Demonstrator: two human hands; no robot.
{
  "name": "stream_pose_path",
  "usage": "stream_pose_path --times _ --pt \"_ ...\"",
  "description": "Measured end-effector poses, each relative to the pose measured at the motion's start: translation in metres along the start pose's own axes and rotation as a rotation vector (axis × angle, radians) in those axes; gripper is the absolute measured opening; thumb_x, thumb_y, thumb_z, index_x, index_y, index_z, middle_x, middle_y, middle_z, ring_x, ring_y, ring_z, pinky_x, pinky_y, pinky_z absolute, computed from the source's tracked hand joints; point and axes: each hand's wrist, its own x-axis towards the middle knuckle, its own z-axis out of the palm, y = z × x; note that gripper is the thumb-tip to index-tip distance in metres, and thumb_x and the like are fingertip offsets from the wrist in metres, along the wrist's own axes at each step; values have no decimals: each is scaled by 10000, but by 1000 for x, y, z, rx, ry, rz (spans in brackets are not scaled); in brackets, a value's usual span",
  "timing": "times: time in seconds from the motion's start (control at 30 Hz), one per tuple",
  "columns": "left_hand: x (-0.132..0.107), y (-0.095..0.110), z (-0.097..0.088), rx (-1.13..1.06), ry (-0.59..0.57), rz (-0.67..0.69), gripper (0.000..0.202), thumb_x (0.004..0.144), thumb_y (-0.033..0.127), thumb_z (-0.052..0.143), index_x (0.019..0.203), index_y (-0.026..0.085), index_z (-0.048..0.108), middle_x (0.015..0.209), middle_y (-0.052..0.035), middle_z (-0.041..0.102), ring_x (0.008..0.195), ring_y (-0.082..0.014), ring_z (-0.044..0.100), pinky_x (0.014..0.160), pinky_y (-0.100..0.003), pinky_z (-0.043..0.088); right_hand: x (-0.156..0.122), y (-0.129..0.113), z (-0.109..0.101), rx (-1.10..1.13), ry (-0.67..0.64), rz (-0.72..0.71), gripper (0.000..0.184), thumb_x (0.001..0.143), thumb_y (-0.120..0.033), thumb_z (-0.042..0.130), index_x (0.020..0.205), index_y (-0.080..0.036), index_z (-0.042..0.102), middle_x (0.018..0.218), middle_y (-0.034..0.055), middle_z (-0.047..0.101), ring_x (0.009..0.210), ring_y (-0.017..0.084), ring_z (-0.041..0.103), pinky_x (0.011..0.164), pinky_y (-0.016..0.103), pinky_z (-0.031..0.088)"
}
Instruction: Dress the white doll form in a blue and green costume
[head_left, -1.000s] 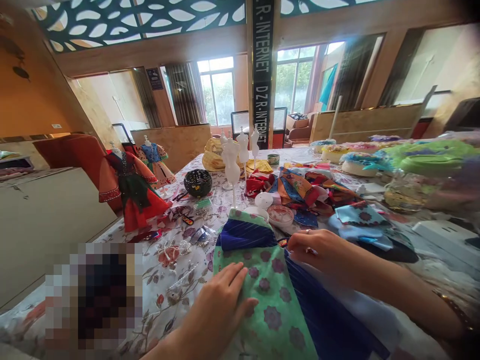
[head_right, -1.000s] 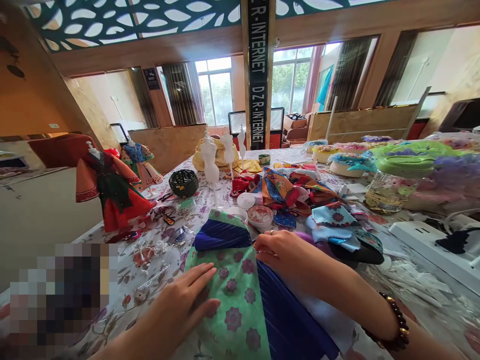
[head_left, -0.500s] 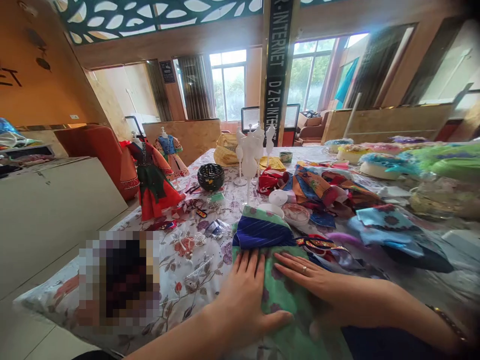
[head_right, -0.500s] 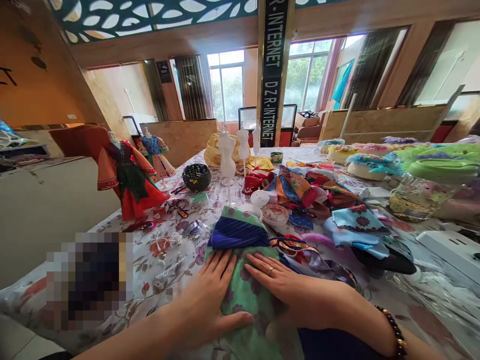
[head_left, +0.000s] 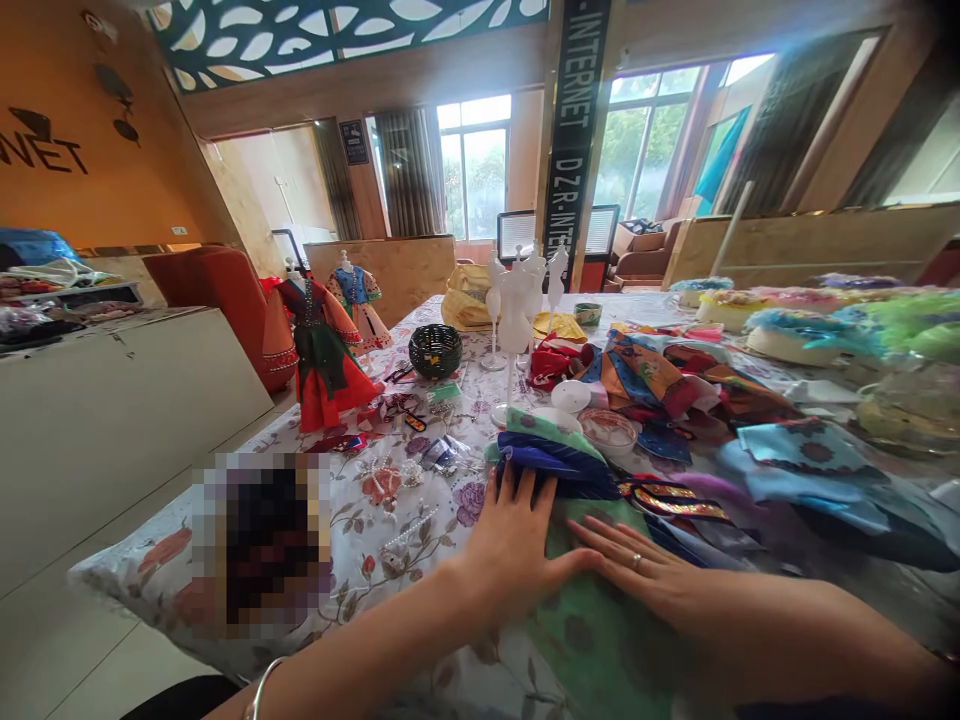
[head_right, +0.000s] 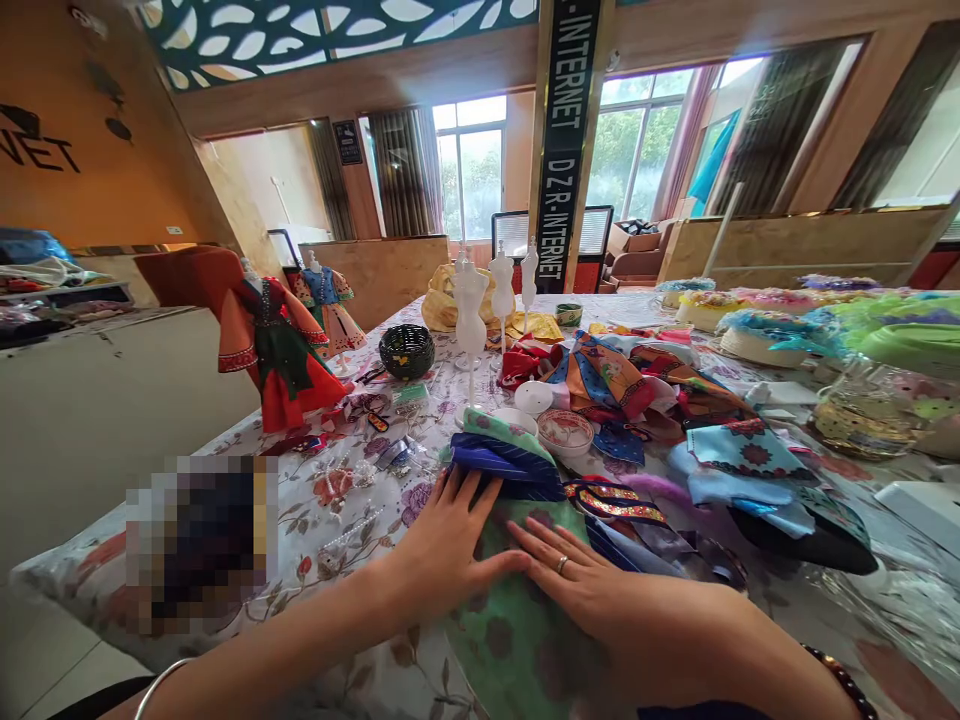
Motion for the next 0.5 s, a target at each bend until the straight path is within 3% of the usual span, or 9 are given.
stream_pose_path --times 0.13,0.27,0.4,0.5 --pt "9 -4 1 23 26 37 599 950 469 244 1426 119 340 1516 -158 274 1405 -346 173 1138 -499 193 8 -9 11 -23 84 -94 931 695 -110 601 1458 -87 68 1517 148 -45 1403 306 -8 1124 517 144" --pt "20 -10 2 76 33 47 519 969 321 257 1409 63 350 1517 -154 274 1413 -294 180 1148 -441 207 17 -19 22 -58 181 -130 852 786 -181 576 1465 -108 67 1522 125 -52 1404 292 -10 1121 504 145" --pt "29 -16 3 84 11 39 574 954 401 318 1425 73 322 1524 -114 266 1418 -306 152 1152 -469 191 24 -44 19 -47 191 14 806 823 -251 583 1448 -48 116 1504 181 -12 1385 333 -7 1110 522 155" --pt "31 -20 3 22 -23 38 681 919 521 342 1451 104 264 1547 -91 192 1425 -307 118 1149 -483 194 24 -59 13 -9 225 27 812 830 -329 601 1438 -24 158 1495 204 21 1379 348 -14 1108 532 131"
